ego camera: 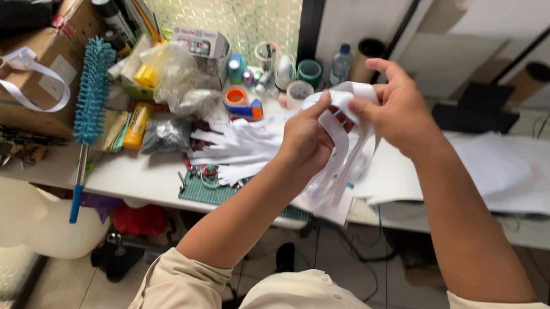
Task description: The person pulls white ribbon strips from rolls on a shelf, cuts lengths with scissors, gathers strips into a bunch, and ties them together by hand. They then carry the finished bundle and hang it on a hook beneath a shelf.
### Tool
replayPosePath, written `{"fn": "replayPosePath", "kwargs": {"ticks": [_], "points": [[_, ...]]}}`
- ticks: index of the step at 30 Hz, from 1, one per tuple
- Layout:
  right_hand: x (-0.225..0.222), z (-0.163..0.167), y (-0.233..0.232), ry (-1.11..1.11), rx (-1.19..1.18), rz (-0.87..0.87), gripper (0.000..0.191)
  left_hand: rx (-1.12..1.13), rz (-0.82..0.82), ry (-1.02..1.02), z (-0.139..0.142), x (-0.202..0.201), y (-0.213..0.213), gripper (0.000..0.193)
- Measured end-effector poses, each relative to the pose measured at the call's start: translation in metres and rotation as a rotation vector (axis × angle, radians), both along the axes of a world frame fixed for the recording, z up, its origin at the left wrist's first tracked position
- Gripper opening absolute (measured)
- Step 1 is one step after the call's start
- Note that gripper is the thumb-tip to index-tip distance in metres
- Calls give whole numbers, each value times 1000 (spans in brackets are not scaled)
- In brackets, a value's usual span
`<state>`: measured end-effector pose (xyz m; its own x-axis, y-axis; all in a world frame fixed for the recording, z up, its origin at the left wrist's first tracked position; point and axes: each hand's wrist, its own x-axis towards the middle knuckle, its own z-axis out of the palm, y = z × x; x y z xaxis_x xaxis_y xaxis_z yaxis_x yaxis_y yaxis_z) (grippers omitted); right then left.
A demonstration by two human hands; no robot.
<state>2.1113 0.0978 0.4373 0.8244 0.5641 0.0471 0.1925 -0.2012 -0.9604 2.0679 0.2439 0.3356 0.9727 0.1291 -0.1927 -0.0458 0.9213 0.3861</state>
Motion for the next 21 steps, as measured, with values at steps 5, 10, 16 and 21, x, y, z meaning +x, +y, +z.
{"fn": "replayPosePath", "kwargs": {"ticks": [5, 10, 16, 21], "points": [[-17, -35, -32, 189, 59, 89, 58, -40, -49, -48, -34, -34, -23, 35], [-55, -93, -40, 194, 75, 22, 49, -207, -160, 5, -68, -58, -33, 43], [-97, -162, -50, 205, 174, -140, 35, -7, -31, 212, -107, -78, -17, 37], [-60, -167, -45, 402, 290, -111, 43, 250, -136, 276, -134, -85, 0, 38]]}}
